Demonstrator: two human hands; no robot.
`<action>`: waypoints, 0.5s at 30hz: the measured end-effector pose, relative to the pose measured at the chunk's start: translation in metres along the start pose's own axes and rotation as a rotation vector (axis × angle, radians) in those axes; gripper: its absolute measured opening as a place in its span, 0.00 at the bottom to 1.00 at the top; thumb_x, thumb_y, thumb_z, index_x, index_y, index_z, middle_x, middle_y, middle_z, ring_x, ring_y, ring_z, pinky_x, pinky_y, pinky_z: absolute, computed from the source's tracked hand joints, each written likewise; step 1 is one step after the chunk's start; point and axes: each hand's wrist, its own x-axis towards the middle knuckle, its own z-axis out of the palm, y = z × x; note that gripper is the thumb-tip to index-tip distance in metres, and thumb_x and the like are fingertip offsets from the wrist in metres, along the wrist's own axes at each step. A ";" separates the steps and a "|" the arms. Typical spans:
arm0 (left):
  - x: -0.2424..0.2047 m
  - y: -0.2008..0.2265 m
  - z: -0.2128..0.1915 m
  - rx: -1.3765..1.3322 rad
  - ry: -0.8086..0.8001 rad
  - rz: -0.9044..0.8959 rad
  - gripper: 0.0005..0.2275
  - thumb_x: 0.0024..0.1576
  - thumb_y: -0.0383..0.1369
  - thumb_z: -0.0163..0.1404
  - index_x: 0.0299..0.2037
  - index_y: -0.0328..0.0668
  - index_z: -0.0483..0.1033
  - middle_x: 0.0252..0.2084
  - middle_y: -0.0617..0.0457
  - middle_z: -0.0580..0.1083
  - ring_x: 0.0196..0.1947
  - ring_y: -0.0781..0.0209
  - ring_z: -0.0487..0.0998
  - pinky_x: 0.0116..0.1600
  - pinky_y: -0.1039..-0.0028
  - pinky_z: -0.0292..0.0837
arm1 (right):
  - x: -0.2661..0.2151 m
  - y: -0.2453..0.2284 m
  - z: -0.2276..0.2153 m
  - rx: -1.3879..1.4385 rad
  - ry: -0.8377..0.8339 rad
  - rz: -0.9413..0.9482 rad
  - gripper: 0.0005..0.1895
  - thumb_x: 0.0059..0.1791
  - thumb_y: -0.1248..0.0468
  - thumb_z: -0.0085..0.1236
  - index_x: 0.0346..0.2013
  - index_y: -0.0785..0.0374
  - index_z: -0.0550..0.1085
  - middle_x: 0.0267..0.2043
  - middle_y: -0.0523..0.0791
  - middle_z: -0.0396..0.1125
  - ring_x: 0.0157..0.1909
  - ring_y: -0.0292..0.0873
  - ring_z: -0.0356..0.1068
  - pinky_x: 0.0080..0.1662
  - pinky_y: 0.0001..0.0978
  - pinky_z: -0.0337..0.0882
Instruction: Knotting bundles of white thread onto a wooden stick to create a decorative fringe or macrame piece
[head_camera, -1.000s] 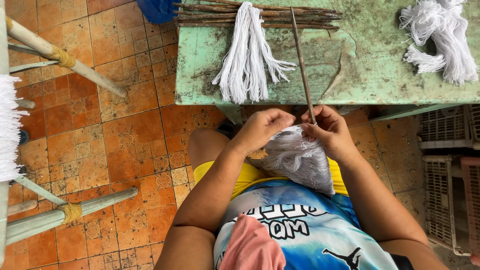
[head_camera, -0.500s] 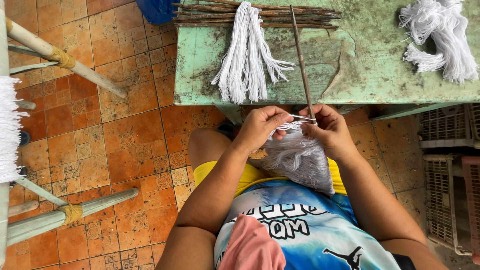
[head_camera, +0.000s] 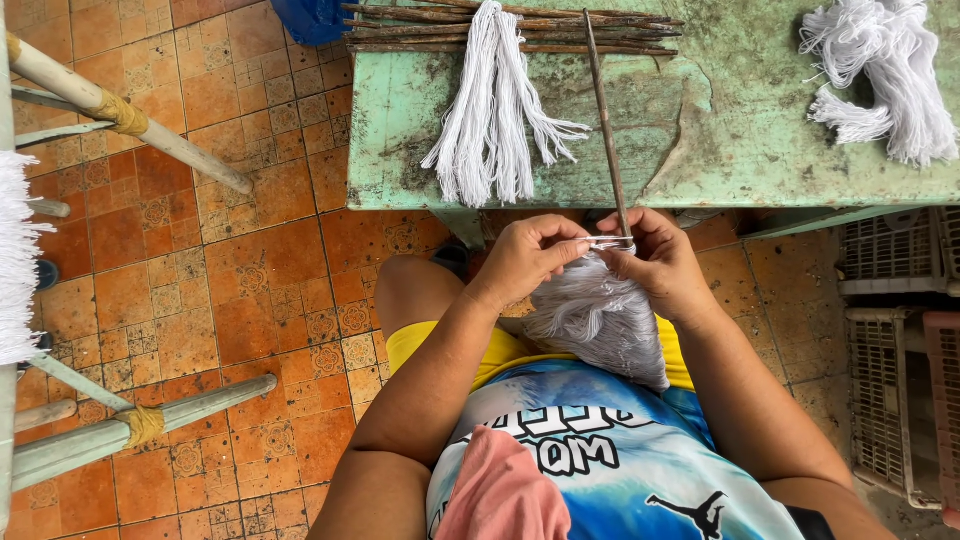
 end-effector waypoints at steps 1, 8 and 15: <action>-0.001 0.005 0.000 0.000 0.001 0.000 0.05 0.54 0.28 0.61 0.38 0.38 0.83 0.24 0.49 0.74 0.20 0.70 0.74 0.21 0.85 0.72 | 0.000 0.001 0.000 0.001 -0.001 0.000 0.18 0.41 0.78 0.66 0.45 0.73 0.73 0.32 0.46 0.68 0.30 0.34 0.71 0.28 0.16 0.71; 0.002 -0.003 -0.002 -0.002 -0.027 0.004 0.05 0.56 0.29 0.57 0.39 0.35 0.81 0.20 0.50 0.71 0.19 0.68 0.74 0.20 0.83 0.72 | -0.001 0.009 -0.005 0.047 0.022 0.026 0.17 0.44 0.76 0.64 0.47 0.73 0.73 0.32 0.48 0.68 0.29 0.35 0.71 0.28 0.17 0.72; 0.001 0.005 0.003 0.042 -0.041 -0.005 0.04 0.54 0.28 0.56 0.35 0.36 0.81 0.20 0.50 0.72 0.18 0.68 0.74 0.20 0.83 0.71 | -0.001 0.006 -0.003 0.026 0.003 0.007 0.21 0.41 0.78 0.66 0.47 0.74 0.73 0.33 0.45 0.66 0.32 0.34 0.71 0.32 0.18 0.72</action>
